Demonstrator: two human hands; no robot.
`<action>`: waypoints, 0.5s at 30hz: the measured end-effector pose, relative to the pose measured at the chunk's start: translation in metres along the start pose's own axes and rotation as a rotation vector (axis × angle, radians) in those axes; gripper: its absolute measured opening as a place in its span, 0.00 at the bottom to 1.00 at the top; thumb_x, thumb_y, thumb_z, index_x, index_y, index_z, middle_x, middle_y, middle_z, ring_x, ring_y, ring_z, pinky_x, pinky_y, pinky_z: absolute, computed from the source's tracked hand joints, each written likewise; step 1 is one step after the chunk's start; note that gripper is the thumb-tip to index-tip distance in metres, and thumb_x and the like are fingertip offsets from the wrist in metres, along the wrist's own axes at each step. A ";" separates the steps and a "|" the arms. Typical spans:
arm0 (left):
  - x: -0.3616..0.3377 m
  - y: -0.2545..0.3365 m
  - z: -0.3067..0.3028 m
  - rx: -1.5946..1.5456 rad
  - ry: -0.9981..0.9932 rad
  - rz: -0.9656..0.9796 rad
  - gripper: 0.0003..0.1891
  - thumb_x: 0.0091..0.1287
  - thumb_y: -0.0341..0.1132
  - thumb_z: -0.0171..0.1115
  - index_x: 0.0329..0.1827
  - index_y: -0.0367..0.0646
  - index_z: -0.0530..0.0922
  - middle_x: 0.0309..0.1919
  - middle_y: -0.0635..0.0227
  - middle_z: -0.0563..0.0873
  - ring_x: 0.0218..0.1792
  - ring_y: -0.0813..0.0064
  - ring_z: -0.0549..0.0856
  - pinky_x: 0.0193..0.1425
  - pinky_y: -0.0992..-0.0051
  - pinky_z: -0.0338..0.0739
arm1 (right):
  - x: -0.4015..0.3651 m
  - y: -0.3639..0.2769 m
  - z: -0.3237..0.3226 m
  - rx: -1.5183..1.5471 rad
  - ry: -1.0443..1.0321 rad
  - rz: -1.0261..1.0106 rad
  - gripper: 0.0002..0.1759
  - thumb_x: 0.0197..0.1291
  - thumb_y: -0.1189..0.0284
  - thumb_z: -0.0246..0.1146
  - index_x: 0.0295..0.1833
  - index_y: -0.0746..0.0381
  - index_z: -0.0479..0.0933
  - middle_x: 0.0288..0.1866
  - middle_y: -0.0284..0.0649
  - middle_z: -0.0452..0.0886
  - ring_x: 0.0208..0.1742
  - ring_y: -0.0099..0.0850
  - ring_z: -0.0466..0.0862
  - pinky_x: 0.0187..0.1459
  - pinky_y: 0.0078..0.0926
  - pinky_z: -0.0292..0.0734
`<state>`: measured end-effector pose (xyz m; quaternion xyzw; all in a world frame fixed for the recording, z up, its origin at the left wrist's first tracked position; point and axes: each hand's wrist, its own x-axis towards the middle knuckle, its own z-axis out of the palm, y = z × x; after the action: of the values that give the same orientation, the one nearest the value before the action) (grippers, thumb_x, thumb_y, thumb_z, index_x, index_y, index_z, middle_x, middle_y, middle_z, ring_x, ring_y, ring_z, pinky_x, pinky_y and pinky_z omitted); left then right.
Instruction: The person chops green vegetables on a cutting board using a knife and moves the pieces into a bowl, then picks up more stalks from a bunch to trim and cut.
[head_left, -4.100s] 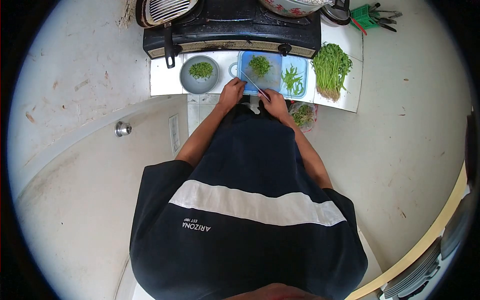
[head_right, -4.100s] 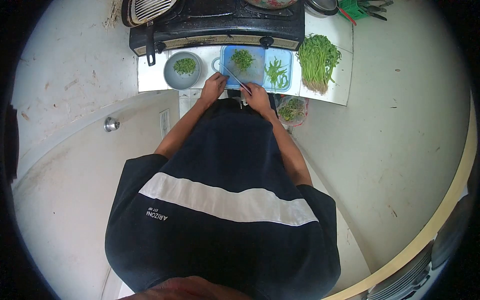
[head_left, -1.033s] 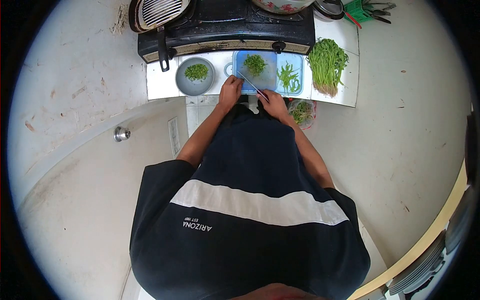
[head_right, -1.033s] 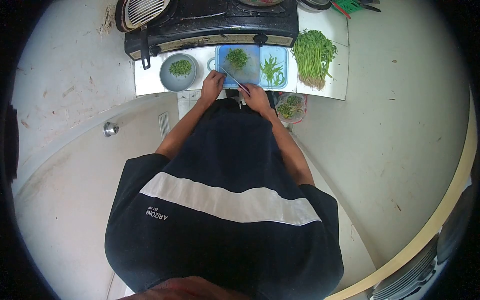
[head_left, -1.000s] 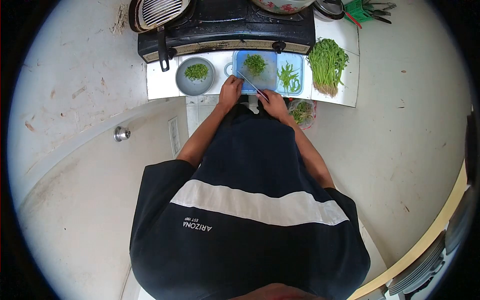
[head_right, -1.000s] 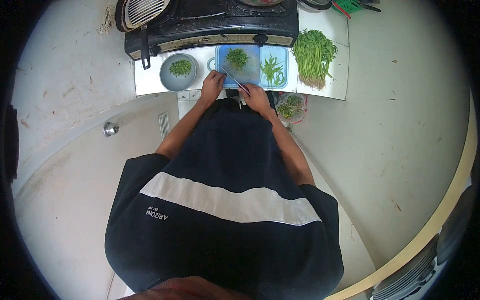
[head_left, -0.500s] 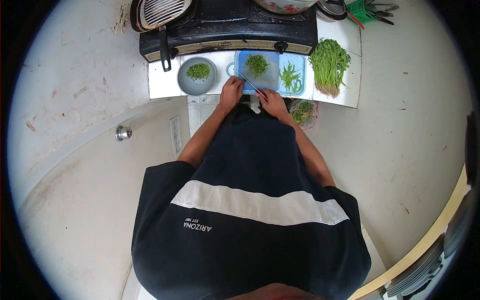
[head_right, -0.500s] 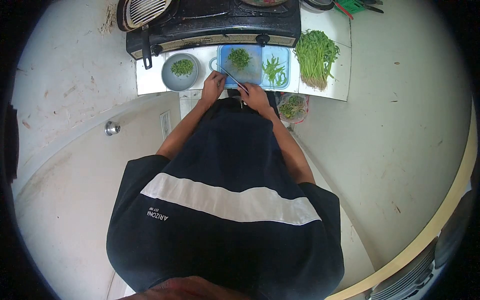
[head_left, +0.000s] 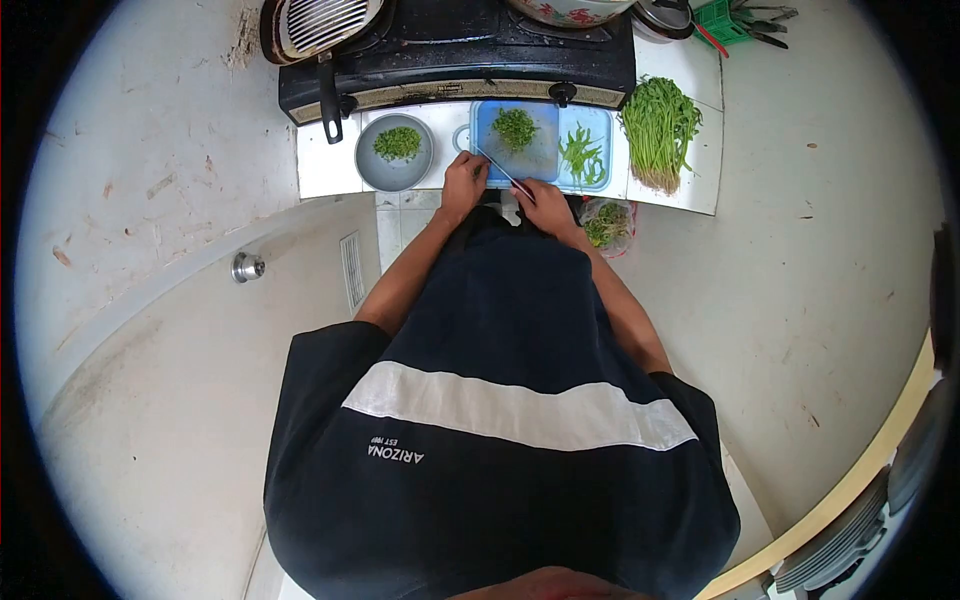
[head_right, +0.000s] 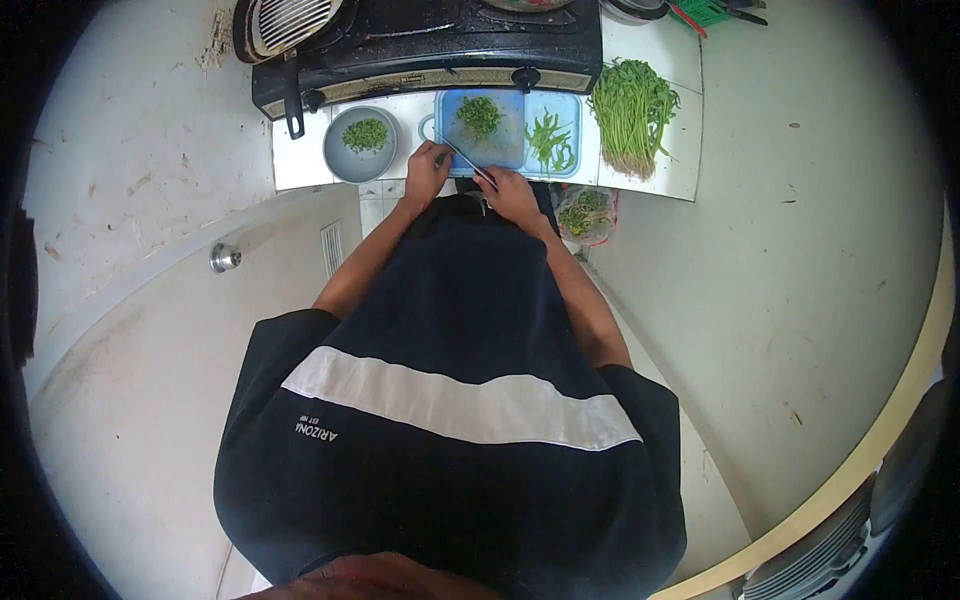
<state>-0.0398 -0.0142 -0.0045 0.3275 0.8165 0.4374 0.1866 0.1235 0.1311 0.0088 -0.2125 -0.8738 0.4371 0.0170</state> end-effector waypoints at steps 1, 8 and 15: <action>0.000 0.000 0.000 0.001 -0.001 0.001 0.07 0.68 0.24 0.68 0.45 0.36 0.90 0.37 0.52 0.86 0.38 0.50 0.88 0.46 0.56 0.83 | 0.003 0.001 0.004 -0.031 0.004 0.018 0.20 0.75 0.56 0.65 0.44 0.64 0.83 0.35 0.57 0.87 0.39 0.61 0.87 0.42 0.56 0.81; 0.001 -0.006 0.005 0.042 0.078 0.078 0.06 0.67 0.25 0.69 0.45 0.36 0.90 0.36 0.54 0.86 0.38 0.52 0.89 0.45 0.58 0.83 | 0.009 0.000 0.006 -0.063 -0.012 0.050 0.19 0.75 0.56 0.65 0.45 0.64 0.82 0.34 0.59 0.87 0.39 0.62 0.87 0.42 0.57 0.81; 0.003 -0.002 0.004 -0.043 0.079 -0.032 0.05 0.66 0.25 0.70 0.41 0.37 0.90 0.36 0.54 0.87 0.37 0.53 0.90 0.46 0.61 0.84 | 0.004 -0.001 -0.003 -0.016 0.069 0.085 0.21 0.76 0.57 0.66 0.41 0.67 0.80 0.32 0.57 0.85 0.38 0.62 0.85 0.41 0.53 0.78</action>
<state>-0.0402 -0.0104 -0.0086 0.2928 0.8187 0.4643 0.1684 0.1204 0.1343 0.0105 -0.2648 -0.8662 0.4228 0.0269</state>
